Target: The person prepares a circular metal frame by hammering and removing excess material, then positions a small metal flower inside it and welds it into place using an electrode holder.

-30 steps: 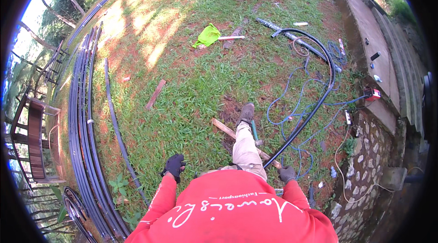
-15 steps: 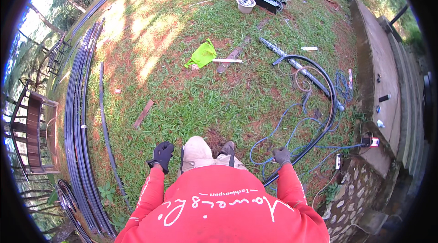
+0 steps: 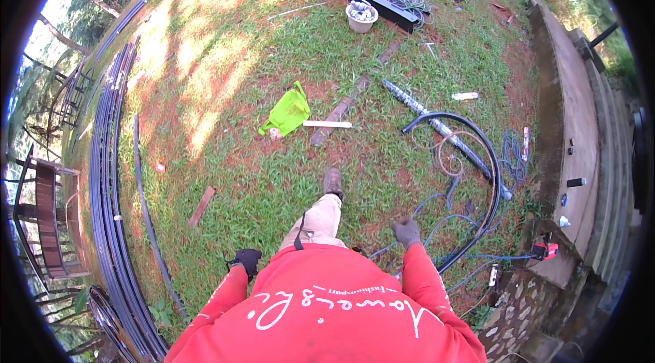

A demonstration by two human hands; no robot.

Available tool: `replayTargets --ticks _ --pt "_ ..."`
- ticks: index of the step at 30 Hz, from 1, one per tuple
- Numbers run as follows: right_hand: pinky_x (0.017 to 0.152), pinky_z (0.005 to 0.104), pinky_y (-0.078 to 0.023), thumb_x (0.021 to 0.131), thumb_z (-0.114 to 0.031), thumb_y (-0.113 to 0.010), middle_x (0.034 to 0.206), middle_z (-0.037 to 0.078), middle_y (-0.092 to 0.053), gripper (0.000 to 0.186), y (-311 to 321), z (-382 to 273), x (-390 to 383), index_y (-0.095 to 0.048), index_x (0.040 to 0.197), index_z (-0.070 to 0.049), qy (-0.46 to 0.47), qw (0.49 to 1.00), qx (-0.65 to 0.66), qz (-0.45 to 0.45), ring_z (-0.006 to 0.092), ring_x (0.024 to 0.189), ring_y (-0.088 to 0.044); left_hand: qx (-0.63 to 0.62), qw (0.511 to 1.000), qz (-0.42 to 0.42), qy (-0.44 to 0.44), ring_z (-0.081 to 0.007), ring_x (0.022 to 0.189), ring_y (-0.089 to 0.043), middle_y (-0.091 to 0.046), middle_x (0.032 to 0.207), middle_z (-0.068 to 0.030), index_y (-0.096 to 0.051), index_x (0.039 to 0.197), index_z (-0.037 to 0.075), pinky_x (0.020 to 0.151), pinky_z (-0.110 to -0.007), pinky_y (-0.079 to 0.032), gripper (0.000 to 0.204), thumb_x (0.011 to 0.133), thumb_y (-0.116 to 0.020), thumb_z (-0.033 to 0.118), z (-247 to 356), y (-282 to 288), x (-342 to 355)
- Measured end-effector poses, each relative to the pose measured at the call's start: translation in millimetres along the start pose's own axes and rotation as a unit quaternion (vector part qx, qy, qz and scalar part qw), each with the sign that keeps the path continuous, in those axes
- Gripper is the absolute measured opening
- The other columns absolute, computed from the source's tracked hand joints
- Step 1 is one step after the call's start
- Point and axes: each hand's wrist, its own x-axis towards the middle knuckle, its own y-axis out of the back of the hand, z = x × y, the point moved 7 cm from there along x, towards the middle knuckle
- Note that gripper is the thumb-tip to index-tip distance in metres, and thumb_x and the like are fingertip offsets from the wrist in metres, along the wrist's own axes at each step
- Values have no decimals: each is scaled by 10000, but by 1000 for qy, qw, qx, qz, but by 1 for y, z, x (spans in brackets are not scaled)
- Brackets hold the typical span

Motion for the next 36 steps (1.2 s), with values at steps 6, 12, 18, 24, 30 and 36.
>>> replayTargets --ticks 6,12,18,24,30,36 --pt "536 375 -566 900 -222 -836 853 126 -757 300 0 -53 45 -682 1056 -17 -177 972 126 -90 228 668 -731 -85 988 45 120 -361 886 -757 -785 946 -143 -795 989 136 809 -516 -580 270 995 -582 302 -96 164 157" --pt "522 359 -562 897 -184 -816 843 114 -739 309 68 -134 141 -672 1108 -11 -213 950 226 -9 222 634 -715 -489 836 158 190 -114 587 -580 -634 728 26 -695 877 160 510 -310 -451 223 1024 -720 326 -45 434 334" --pt "542 375 -581 900 -181 -790 802 103 -725 182 89 -198 313 -694 985 -52 -178 957 228 -21 219 636 -719 -488 843 212 84 -121 637 -626 -671 793 15 -776 1013 109 552 -304 -518 238 976 -775 345 27 584 489" --pt "714 406 -610 876 -318 -825 913 150 -785 351 141 -316 501 -773 1035 -10 -110 980 4 -166 265 759 -760 -243 948 107 176 -296 865 -774 -779 954 -116 -776 1049 105 763 -458 -604 278 902 -783 341 -6 557 551" --pt "662 391 -587 866 -275 -820 812 125 -769 276 310 -412 725 -759 882 -6 48 995 -6 89 232 687 -724 7 997 65 40 -370 1091 -752 -777 1103 -121 -744 1117 169 942 -509 -584 643 537 -1006 266 50 606 602" --pt "758 383 -582 852 -240 -836 866 138 -773 300 355 -562 857 -733 997 2 -1 989 135 63 222 774 -732 25 995 78 48 -366 1076 -757 -777 1111 -130 -724 1200 155 925 -512 -585 661 601 -985 254 15 688 641"
